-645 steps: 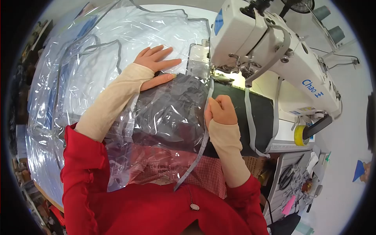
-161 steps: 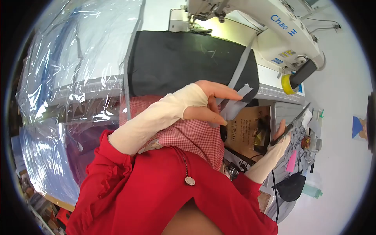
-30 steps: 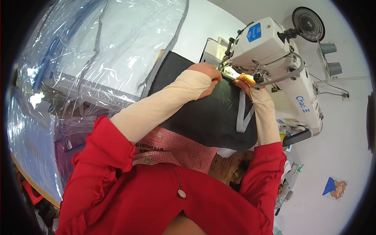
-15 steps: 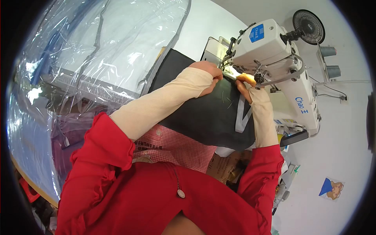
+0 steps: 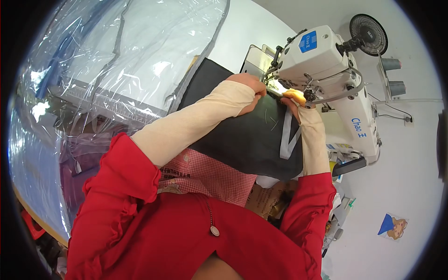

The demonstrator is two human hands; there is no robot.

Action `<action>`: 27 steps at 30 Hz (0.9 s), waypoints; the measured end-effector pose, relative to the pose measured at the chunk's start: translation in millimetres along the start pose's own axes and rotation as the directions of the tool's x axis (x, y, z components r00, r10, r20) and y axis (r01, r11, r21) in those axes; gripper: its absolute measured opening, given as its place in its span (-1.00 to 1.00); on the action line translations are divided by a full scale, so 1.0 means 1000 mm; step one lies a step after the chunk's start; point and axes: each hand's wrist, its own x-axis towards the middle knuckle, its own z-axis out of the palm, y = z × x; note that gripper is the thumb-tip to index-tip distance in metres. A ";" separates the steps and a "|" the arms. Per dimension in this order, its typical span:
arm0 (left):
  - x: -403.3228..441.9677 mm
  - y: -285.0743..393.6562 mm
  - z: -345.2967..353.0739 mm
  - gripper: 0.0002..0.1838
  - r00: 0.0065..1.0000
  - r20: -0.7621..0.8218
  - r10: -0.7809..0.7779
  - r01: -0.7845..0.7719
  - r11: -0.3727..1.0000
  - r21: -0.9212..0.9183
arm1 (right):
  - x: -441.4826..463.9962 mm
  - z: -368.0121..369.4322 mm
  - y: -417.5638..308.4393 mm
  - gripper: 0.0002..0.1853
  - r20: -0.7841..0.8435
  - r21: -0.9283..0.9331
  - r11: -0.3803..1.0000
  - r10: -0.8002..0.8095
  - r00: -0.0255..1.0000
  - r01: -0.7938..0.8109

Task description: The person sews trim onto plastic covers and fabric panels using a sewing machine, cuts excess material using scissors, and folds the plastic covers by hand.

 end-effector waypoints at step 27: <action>0.003 -0.007 0.006 -0.85 0.977 -0.190 -0.094 0.083 0.994 -0.066 | 0.004 -0.004 -0.018 -0.72 0.133 0.320 0.846 0.405 0.905 -0.426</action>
